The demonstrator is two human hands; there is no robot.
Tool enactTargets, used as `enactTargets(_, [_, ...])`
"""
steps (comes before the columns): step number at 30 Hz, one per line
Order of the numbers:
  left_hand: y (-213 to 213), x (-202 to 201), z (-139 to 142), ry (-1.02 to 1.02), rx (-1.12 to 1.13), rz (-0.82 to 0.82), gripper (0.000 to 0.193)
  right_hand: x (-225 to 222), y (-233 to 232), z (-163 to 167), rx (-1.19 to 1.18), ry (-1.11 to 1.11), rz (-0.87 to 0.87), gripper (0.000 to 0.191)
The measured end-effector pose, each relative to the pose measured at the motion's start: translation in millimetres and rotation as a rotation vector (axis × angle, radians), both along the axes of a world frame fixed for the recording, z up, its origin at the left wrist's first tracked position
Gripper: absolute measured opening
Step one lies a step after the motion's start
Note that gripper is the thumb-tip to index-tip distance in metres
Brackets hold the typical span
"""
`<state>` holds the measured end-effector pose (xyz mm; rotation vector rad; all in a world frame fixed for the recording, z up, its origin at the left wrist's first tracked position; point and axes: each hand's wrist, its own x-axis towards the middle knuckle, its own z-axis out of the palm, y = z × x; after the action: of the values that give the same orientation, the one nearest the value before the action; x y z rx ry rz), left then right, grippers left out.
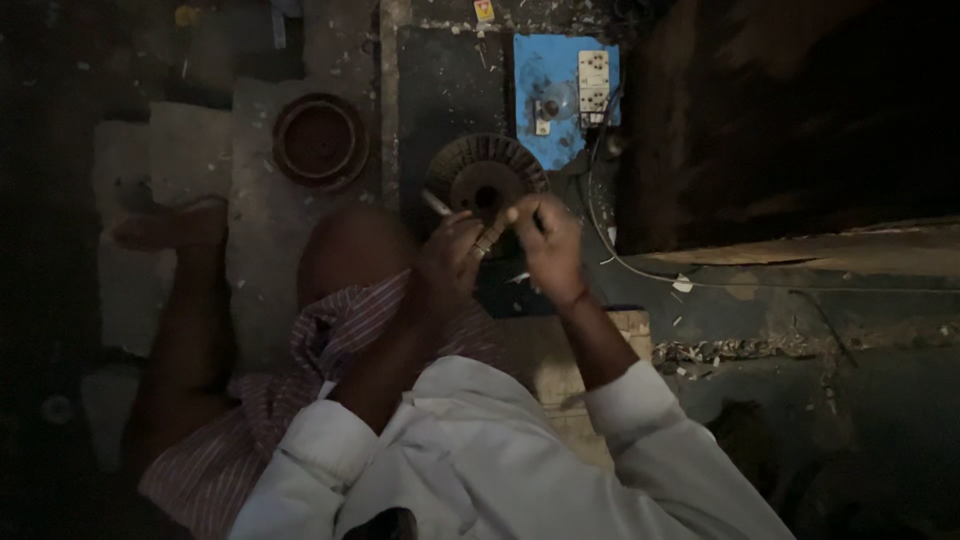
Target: The person sits on the floor and works on a perforated circular metal component, fitting small parts into it by hand and turning it over. They briefly reach aside to move items, then continue fitting and pressing parts into the disc.
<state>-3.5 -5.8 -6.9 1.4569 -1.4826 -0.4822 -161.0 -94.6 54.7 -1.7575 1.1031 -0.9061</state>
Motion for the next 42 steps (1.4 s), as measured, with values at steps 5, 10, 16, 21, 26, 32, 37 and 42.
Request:
enactTargets(5, [0.9, 1.9, -9.4, -0.038, -0.076, -0.024, 0.030, -1.2, 3.1, 0.6, -0.164, -0.004, 0.138, 0.011])
enactTargets(10, [2.6, 0.7, -11.9, 0.009, -0.018, -0.001, 0.032, -1.1, 2.9, 4.1, -0.218, 0.111, 0.068, 0.009])
enactTargets(16, [3.2, 0.3, -15.7, 0.038, -0.003, -0.013, 0.034, 3.0, 3.2, 14.8, -0.342, 0.073, 0.175, 0.010])
enactTargets(21, [3.8, 3.6, -19.1, -0.281, -0.167, -0.043, 0.032, 3.9, -5.8, 14.5, -0.094, 0.093, 0.055, 0.017])
enactTargets(26, [1.6, 3.0, -17.0, -0.039, -0.102, -0.027, 0.030, -2.0, -8.9, -12.9, -0.301, 0.086, 0.087, 0.015])
enactTargets(32, [1.3, 6.6, -4.7, 0.105, -0.047, 0.004, 0.028, -14.6, -35.5, -63.7, 0.295, -0.241, 0.012, 0.014])
enactTargets(37, [1.1, 6.6, 7.4, 0.111, -0.020, 0.092, 0.035, -38.4, -27.4, -75.8, 0.538, -0.475, -0.071, 0.008])
enactTargets(42, [-0.3, 5.5, 18.6, -0.004, 0.096, 0.141, 0.045, -33.1, -25.2, -62.5, 0.699, -0.541, -0.099, 0.006])
